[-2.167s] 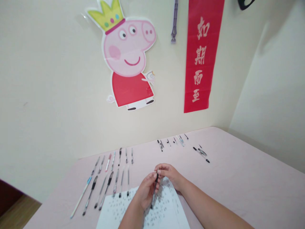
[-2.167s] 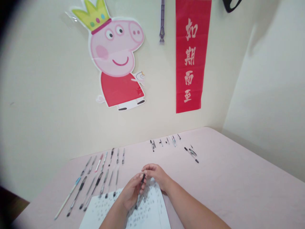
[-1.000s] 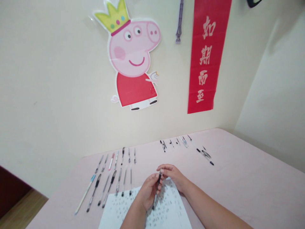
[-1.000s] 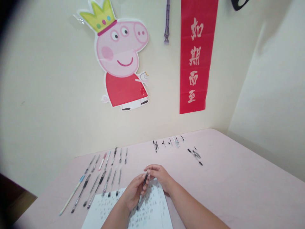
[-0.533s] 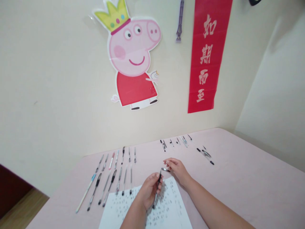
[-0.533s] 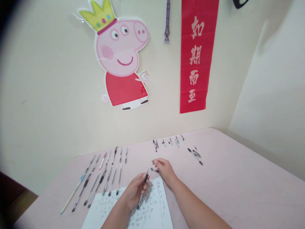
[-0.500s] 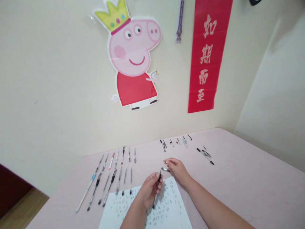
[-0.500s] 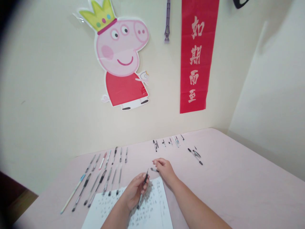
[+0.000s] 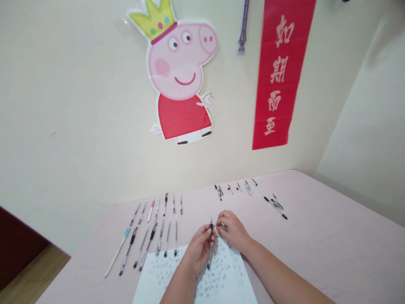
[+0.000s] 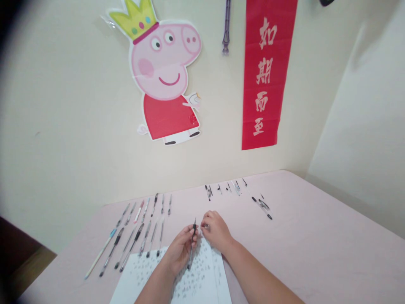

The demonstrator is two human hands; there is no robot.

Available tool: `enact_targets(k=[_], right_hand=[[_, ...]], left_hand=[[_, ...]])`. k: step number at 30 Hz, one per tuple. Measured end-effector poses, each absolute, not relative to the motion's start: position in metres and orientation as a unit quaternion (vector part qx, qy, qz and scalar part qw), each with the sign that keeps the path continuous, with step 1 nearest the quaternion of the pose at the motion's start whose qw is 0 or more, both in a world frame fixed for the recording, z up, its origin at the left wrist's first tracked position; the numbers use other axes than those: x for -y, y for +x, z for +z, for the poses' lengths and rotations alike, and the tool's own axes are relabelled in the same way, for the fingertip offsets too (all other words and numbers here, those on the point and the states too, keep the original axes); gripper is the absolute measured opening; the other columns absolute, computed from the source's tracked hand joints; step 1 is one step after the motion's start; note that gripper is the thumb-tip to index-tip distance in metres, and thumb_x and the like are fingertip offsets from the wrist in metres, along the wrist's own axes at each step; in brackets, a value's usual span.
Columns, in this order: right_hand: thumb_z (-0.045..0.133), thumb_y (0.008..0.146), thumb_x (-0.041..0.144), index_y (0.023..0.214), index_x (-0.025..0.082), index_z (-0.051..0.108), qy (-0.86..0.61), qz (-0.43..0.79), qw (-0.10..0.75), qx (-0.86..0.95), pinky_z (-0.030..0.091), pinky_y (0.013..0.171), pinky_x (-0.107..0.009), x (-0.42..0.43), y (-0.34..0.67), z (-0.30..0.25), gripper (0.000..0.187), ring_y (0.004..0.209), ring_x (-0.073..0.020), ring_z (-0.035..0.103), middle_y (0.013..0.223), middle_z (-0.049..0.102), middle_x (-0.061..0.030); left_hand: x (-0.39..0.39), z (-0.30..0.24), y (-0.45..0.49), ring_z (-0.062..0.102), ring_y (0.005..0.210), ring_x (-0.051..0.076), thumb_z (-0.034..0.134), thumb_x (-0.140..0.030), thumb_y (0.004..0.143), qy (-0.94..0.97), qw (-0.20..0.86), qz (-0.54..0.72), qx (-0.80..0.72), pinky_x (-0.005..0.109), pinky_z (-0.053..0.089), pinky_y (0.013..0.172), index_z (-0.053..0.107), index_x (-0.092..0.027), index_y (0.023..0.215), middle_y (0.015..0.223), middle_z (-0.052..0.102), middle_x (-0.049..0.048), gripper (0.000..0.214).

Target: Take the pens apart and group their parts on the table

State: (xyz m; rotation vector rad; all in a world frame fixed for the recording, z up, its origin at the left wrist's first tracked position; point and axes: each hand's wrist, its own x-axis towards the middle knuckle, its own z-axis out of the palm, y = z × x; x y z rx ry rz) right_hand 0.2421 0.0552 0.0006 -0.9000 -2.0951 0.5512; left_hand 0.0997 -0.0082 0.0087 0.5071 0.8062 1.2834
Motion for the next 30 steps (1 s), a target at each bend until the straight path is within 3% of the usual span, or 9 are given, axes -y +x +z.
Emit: enact_targets(k=[9,15,23,30], right_hand=[[0.06,0.071,0.009,0.068,0.019,0.065,-0.347,0.173,0.328,0.862,0.037,0.076,-0.032,-0.049,0.236,-0.002,0.012,0.083,-0.0179,0.05,0.084,0.06,-0.0037],[0.053,0.075,0.008,0.077,0.019,0.065,-0.32,0.193,0.394,0.84,0.039,0.079,-0.034,-0.046,0.238,0.007,0.016,0.085,-0.0192,0.051,0.084,0.061,-0.0052],[0.047,0.08,0.011,0.114,0.023,0.059,-0.234,0.281,0.451,0.814,0.042,0.089,-0.04,-0.048,0.239,0.005,0.039,0.099,-0.0203,0.056,0.107,0.064,-0.0082],[0.048,0.079,0.011,0.111,0.024,0.063,-0.236,0.315,0.453,0.8,0.044,0.089,-0.04,-0.048,0.236,0.002,0.038,0.099,-0.0194,0.057,0.103,0.065,-0.0082]], left_hand=[[0.009,0.014,0.101,0.049,0.055,0.004,0.07,-0.016,0.07,0.227,0.692,0.581,-0.364,0.015,0.039,0.048,0.063,-0.009,0.081,0.07,0.055,0.0015,0.015],[0.004,0.006,0.098,0.05,0.054,0.004,0.07,-0.014,0.07,0.203,0.662,0.621,-0.369,0.012,0.038,0.045,0.062,-0.01,0.083,0.069,0.057,0.0015,0.016],[0.003,0.003,0.096,0.051,0.054,0.004,0.073,-0.017,0.067,0.198,0.654,0.622,-0.382,0.012,0.039,0.045,0.061,-0.012,0.085,0.068,0.058,0.0006,0.022],[0.004,0.001,0.097,0.05,0.054,0.005,0.076,-0.024,0.064,0.24,0.654,0.595,-0.4,0.014,0.039,0.047,0.06,-0.012,0.086,0.065,0.056,-0.0011,0.029]])
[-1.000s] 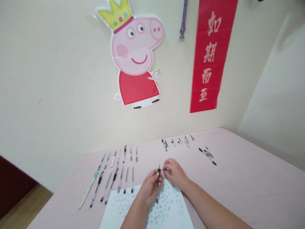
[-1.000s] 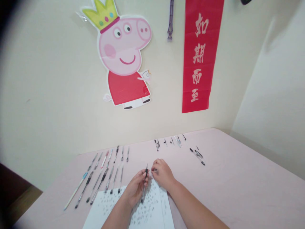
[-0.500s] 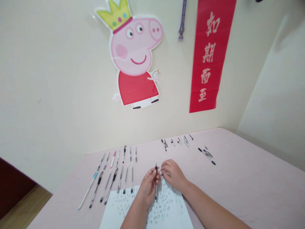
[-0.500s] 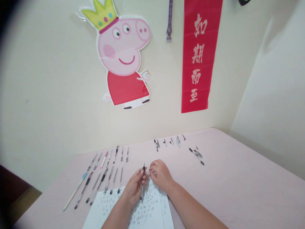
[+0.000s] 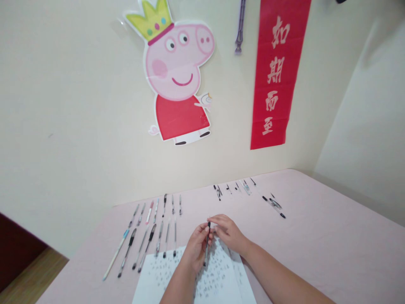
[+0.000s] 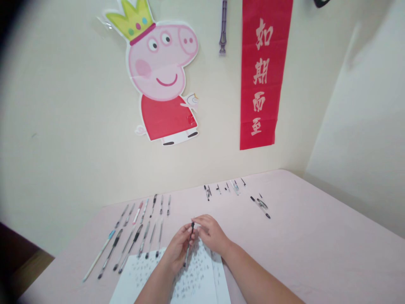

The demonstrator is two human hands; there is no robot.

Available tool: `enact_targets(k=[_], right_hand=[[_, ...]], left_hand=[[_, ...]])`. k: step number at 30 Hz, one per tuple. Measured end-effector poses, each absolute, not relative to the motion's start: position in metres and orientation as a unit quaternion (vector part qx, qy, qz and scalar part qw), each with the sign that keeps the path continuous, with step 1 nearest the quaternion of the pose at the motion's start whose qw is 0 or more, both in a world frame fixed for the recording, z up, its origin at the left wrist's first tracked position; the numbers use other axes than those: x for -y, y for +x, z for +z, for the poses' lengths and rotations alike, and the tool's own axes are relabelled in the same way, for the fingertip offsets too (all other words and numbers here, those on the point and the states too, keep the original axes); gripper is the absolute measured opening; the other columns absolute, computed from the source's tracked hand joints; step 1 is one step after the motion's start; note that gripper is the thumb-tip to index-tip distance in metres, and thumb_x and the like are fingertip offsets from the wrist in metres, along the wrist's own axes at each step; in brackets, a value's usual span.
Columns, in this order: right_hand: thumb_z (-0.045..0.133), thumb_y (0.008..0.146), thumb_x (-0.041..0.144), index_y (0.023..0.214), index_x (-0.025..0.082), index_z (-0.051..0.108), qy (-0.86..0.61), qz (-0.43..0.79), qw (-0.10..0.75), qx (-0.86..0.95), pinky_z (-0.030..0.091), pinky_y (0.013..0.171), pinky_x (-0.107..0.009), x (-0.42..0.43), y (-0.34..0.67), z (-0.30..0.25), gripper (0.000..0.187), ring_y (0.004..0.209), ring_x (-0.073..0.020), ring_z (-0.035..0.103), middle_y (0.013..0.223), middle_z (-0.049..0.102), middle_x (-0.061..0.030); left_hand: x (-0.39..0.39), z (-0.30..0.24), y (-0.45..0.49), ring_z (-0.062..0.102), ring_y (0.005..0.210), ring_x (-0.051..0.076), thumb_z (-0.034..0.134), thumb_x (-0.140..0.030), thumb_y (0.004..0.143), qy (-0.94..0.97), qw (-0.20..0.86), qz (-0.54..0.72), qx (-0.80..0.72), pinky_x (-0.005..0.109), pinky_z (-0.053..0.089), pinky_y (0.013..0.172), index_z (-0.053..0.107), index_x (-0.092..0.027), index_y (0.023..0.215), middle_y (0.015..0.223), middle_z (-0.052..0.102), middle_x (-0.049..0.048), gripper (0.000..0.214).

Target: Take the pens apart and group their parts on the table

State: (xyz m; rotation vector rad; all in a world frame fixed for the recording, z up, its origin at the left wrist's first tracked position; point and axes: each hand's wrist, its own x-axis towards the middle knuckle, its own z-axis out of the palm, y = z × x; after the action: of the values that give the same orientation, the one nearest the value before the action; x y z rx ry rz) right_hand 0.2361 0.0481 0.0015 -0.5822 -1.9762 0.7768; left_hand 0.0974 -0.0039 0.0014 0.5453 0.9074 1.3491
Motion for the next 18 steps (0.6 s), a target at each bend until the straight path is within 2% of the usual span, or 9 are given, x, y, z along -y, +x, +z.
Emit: enact_targets(k=[6,12,18], right_hand=[[0.048,0.08,0.016,0.106,0.022,0.066,-0.275,0.337,0.471,0.768,0.044,0.089,-0.039,-0.052,0.239,0.002,0.032,0.099,-0.0205,0.058,0.103,0.066,-0.0095],[0.048,0.08,0.019,0.11,0.022,0.063,-0.316,0.356,0.508,0.718,0.042,0.094,-0.039,-0.057,0.243,0.0,0.034,0.105,-0.0202,0.055,0.11,0.062,-0.0088],[0.047,0.081,0.02,0.119,0.025,0.057,-0.339,0.372,0.558,0.66,0.047,0.086,-0.034,-0.06,0.245,-0.001,0.039,0.095,-0.0164,0.057,0.116,0.056,-0.0068]], left_hand=[[0.006,0.001,0.099,0.051,0.056,0.005,0.074,-0.026,0.066,0.267,0.657,0.581,-0.4,0.016,0.039,0.049,0.056,-0.014,0.087,0.068,0.057,-0.0013,0.03],[0.01,0.002,0.103,0.052,0.057,0.006,0.07,-0.029,0.07,0.286,0.657,0.555,-0.421,0.017,0.039,0.052,0.051,-0.016,0.091,0.071,0.059,-0.0009,0.031],[0.012,0.003,0.107,0.05,0.056,0.006,0.071,-0.033,0.068,0.328,0.641,0.544,-0.431,0.018,0.036,0.052,0.05,-0.016,0.091,0.07,0.058,-0.0014,0.035]])
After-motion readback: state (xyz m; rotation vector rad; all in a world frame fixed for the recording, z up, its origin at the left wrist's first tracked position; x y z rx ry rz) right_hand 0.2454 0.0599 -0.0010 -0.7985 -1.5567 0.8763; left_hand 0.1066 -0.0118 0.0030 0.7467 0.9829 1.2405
